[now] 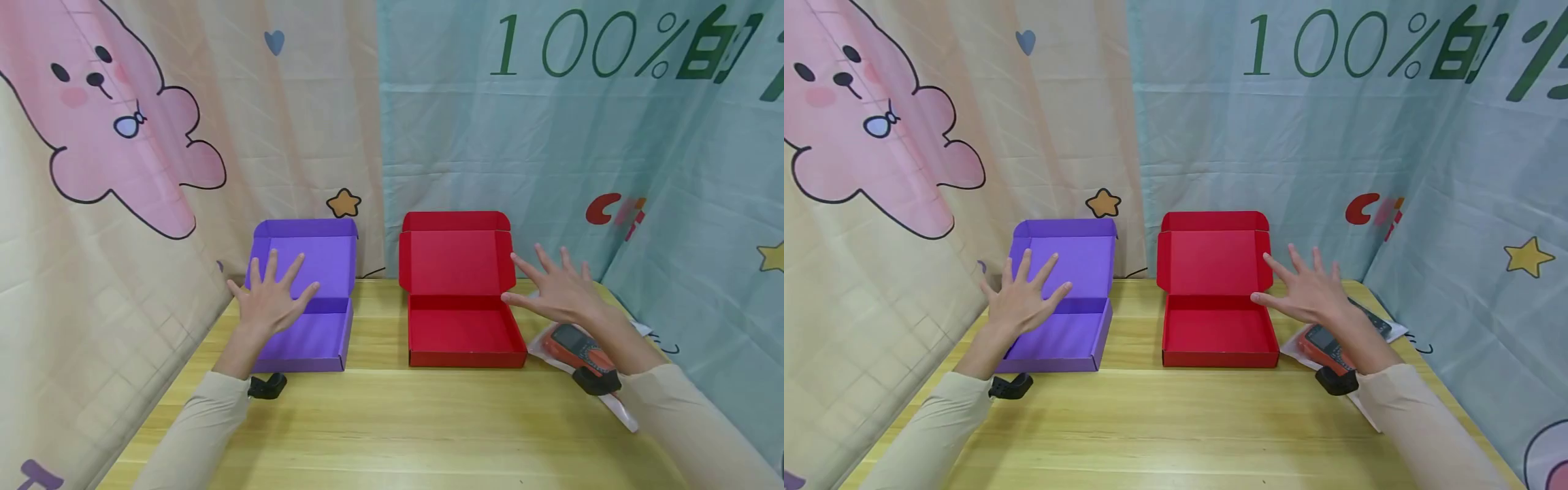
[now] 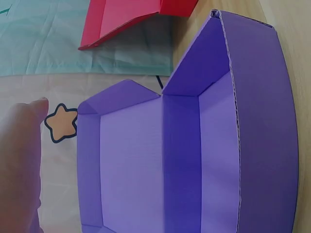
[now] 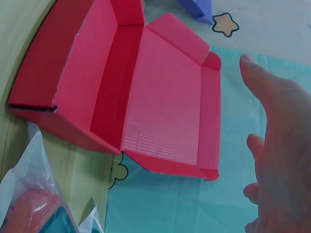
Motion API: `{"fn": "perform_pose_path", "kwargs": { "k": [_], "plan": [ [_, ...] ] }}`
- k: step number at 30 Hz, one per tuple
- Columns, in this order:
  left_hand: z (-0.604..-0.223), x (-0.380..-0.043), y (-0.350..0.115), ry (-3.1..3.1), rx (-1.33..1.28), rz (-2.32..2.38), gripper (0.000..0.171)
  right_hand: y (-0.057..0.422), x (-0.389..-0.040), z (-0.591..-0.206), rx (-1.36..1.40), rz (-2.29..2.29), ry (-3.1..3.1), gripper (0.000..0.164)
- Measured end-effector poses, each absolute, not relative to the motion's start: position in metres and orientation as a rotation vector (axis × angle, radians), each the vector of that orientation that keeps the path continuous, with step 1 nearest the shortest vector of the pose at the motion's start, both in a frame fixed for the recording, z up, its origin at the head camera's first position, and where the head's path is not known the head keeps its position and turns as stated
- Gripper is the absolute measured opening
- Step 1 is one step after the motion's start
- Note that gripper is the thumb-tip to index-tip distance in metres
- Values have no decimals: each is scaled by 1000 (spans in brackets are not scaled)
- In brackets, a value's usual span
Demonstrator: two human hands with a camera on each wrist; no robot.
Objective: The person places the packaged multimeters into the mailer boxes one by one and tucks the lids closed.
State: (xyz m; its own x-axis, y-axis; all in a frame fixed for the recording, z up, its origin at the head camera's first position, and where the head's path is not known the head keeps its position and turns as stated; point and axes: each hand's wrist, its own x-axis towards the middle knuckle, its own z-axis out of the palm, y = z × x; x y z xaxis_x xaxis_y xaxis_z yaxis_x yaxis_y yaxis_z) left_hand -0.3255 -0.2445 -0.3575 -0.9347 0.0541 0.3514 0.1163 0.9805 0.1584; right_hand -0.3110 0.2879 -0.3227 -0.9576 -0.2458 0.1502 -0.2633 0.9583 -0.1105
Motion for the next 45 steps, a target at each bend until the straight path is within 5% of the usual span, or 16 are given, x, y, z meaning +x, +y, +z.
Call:
{"fn": "perform_pose_path", "kwargs": {
  "k": [20, 45],
  "plan": [
    [-367, -301, -293, -2773, -129, -493, 85, 333, -298, -339, 404, 291, -2978, 100],
    [-423, -283, -369, -2693, -369, -1625, 111, 404, -271, -395, 506, 628, -2918, 95]
  ]
}}
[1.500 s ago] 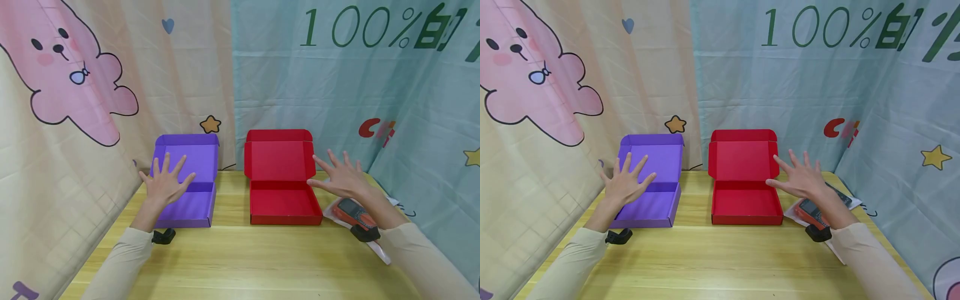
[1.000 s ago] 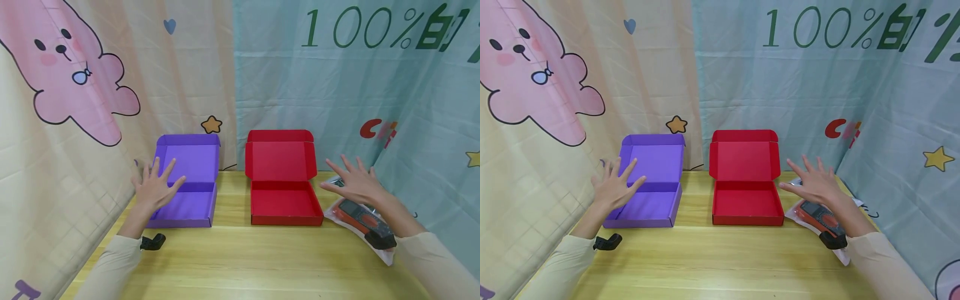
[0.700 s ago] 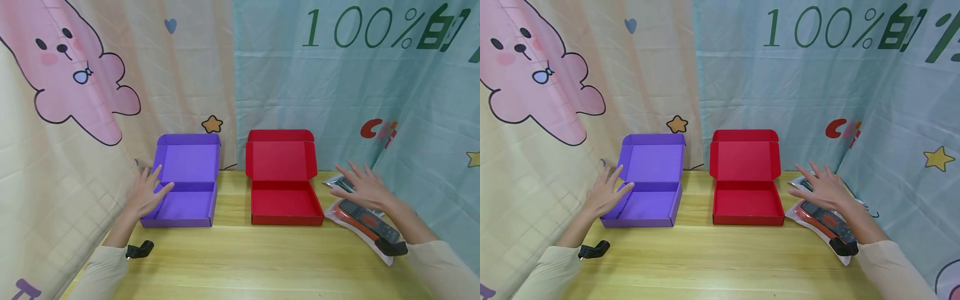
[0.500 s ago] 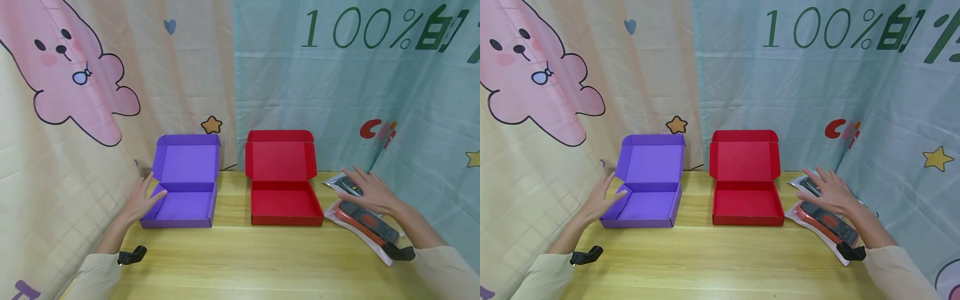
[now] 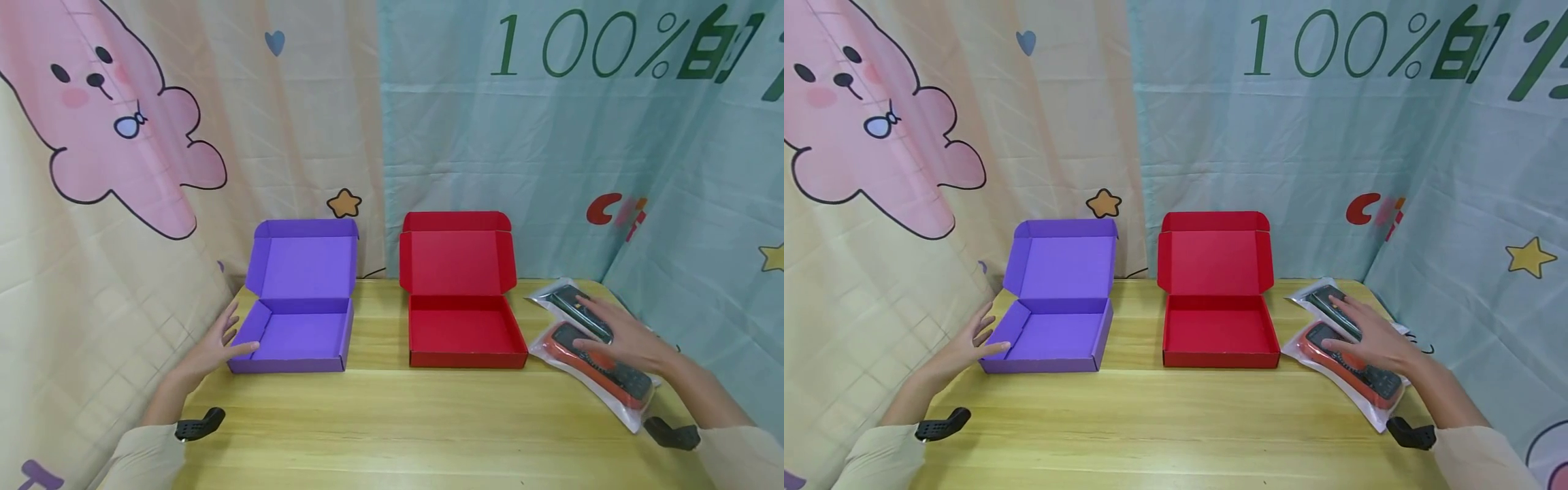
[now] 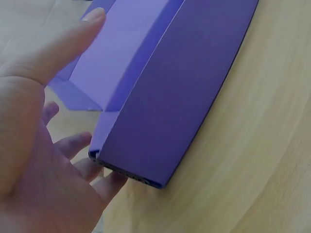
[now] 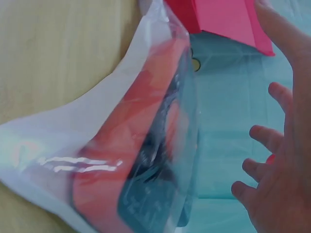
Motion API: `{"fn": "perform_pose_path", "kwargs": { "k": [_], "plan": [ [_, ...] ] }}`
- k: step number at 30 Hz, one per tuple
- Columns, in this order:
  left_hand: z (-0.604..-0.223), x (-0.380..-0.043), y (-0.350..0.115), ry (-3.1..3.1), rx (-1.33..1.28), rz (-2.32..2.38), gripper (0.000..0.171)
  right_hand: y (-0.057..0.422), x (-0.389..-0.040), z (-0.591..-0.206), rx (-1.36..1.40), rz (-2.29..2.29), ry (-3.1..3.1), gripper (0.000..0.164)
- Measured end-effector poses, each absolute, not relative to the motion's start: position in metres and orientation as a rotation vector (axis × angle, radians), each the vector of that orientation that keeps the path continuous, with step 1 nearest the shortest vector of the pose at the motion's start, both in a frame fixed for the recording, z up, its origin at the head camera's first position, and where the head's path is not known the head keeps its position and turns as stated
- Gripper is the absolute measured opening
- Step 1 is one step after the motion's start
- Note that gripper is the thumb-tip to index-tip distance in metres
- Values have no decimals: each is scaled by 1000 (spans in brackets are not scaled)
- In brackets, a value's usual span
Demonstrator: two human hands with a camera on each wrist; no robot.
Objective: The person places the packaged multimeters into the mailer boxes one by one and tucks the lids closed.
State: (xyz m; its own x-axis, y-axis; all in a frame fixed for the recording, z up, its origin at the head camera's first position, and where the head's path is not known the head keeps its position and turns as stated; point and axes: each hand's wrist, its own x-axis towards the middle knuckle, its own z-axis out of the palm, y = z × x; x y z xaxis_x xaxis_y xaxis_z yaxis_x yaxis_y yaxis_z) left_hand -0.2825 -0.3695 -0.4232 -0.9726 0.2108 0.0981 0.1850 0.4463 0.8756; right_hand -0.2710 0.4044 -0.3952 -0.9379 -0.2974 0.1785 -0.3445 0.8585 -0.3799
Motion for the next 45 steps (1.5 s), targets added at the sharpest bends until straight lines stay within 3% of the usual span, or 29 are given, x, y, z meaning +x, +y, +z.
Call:
{"fn": "perform_pose_path", "kwargs": {
  "k": [19, 32, 45],
  "plan": [
    [-446, -276, -395, 2416, 261, 1688, 90, 430, -258, -442, 399, 728, -3008, 89],
    [-446, -274, -396, 2353, 260, 1771, 89, 425, -260, -455, 332, 605, -3019, 109],
    [-449, -275, -397, 2355, 248, 1779, 88, 429, -264, -450, 260, 609, -3053, 104]
  ]
}}
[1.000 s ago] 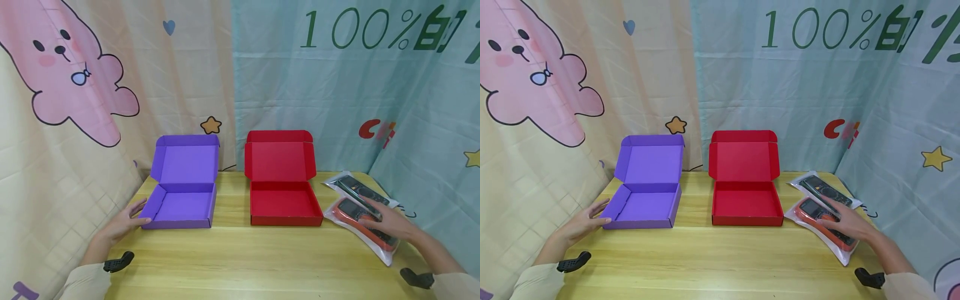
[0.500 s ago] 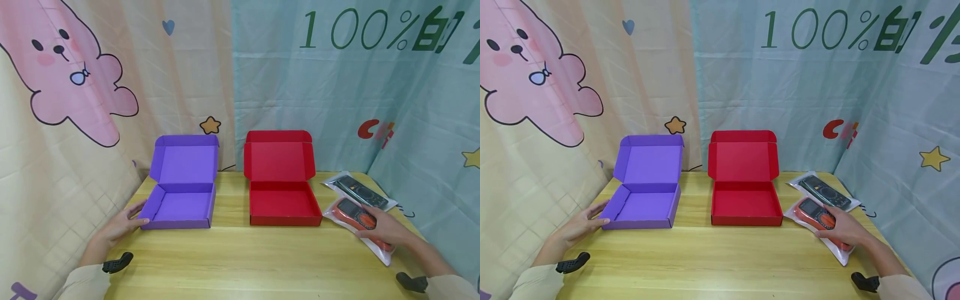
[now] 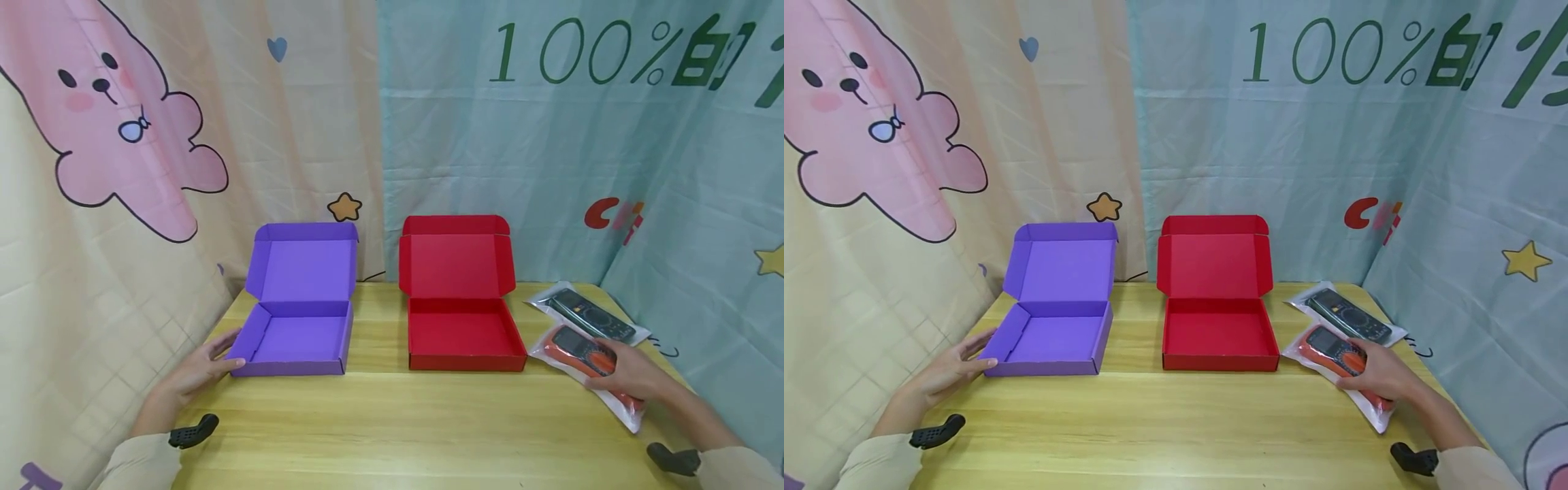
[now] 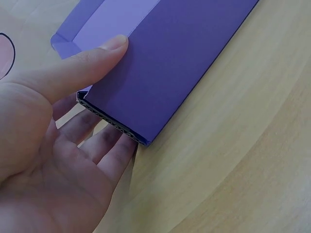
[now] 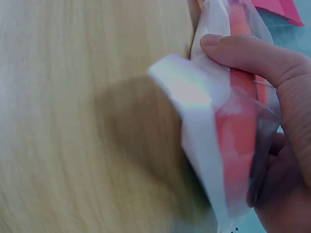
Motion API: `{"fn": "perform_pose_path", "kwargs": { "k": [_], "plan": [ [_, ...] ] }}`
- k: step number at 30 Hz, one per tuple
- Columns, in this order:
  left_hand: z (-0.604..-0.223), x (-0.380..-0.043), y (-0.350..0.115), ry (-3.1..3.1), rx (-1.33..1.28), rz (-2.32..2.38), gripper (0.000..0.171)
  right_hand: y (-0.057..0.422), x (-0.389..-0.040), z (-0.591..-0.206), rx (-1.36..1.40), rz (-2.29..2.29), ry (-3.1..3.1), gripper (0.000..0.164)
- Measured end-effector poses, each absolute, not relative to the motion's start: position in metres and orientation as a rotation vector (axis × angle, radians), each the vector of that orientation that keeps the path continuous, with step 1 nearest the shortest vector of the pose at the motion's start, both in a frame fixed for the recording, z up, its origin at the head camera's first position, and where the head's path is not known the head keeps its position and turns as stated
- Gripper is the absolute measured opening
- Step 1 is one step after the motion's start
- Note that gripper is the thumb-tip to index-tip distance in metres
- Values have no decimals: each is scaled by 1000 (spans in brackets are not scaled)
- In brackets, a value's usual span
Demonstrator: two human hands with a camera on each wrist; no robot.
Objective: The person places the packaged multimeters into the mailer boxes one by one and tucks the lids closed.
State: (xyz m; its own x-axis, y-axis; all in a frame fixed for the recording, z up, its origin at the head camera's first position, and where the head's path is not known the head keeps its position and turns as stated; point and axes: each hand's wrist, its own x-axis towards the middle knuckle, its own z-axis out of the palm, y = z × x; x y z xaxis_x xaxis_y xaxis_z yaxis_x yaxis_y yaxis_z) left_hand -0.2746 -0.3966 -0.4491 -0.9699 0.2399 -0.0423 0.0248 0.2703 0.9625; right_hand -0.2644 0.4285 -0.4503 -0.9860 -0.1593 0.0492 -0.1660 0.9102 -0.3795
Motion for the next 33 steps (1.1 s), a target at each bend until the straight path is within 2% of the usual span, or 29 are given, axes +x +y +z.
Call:
{"fn": "perform_pose_path", "kwargs": {
  "k": [11, 25, 33],
  "plan": [
    [-449, -276, -395, 2381, 246, 1752, 89, 433, -262, -433, 365, 675, -3013, 94],
    [-450, -276, -394, 2304, 234, 1814, 91, 423, -275, -403, 381, 715, -3024, 95],
    [-450, -276, -397, 2299, 236, 1823, 90, 406, -287, -382, 479, 695, -3004, 95]
  ]
}}
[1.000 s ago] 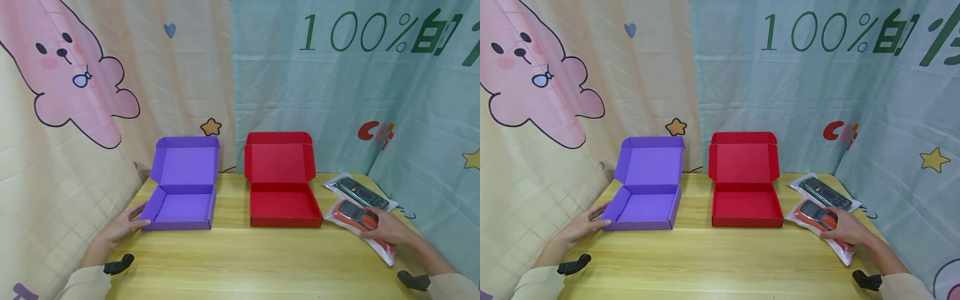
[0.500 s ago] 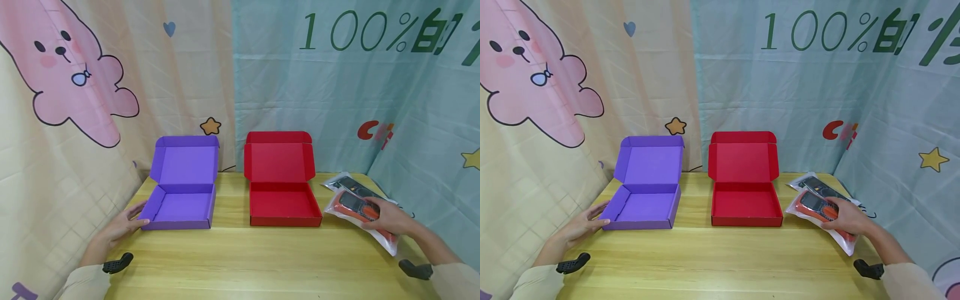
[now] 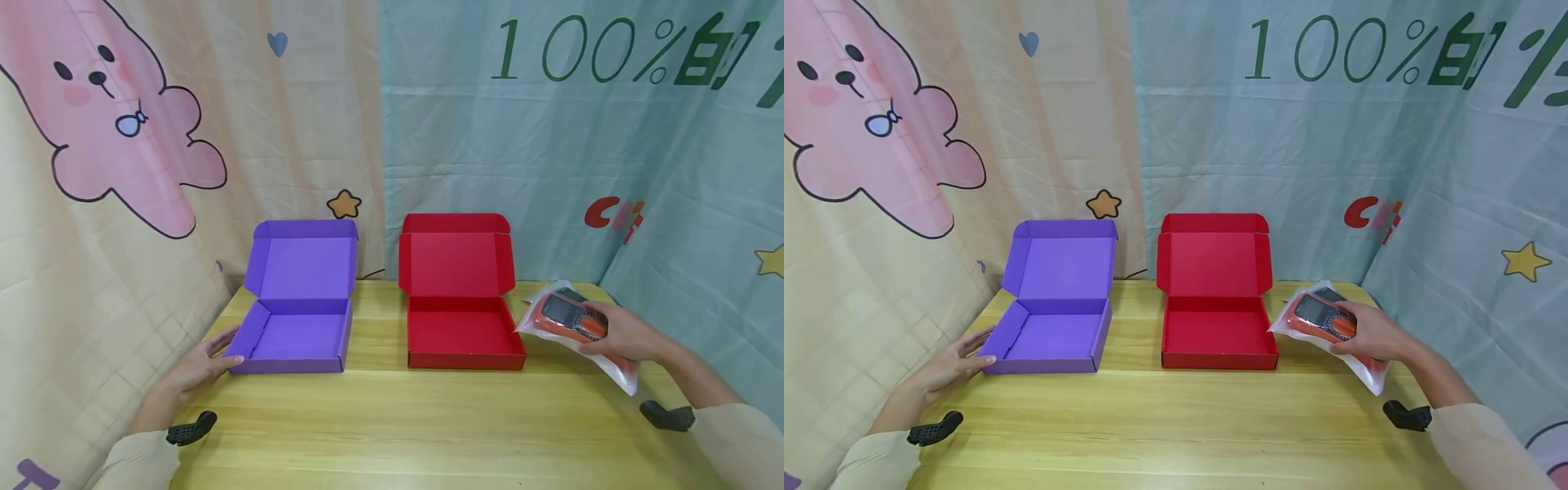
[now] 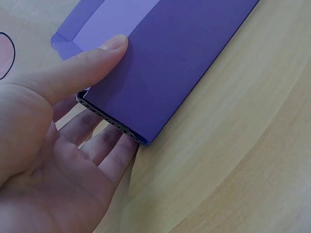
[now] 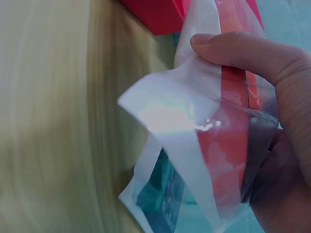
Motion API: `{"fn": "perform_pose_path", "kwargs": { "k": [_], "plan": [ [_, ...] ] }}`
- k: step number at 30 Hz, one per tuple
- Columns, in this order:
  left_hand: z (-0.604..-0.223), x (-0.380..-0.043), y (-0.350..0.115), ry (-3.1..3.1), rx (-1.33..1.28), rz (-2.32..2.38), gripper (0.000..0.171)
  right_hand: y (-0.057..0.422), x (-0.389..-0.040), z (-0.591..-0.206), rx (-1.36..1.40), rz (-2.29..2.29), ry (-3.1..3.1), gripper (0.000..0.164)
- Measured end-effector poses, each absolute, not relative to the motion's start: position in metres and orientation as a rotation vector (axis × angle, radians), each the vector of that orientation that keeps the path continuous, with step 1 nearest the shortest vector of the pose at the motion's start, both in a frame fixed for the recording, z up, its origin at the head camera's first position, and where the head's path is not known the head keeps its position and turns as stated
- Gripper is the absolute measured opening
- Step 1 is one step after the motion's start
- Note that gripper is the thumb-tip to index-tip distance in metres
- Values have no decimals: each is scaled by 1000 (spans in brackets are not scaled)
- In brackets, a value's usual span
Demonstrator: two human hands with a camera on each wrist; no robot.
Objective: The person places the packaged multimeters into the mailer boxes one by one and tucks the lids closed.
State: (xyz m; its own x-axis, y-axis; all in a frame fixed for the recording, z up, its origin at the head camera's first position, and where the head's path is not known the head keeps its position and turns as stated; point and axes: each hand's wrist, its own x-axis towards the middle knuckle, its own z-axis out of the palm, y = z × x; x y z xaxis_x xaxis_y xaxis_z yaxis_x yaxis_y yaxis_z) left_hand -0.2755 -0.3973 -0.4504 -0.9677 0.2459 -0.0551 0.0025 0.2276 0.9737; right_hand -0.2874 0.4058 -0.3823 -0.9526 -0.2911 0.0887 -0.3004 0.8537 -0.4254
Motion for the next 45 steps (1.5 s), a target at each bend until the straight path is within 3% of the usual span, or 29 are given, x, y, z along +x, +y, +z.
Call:
{"fn": "perform_pose_path", "kwargs": {
  "k": [45],
  "plan": [
    [-451, -277, -399, 2265, 262, 1834, 91, 266, -352, -352, 808, 726, -3003, 93]
  ]
}}
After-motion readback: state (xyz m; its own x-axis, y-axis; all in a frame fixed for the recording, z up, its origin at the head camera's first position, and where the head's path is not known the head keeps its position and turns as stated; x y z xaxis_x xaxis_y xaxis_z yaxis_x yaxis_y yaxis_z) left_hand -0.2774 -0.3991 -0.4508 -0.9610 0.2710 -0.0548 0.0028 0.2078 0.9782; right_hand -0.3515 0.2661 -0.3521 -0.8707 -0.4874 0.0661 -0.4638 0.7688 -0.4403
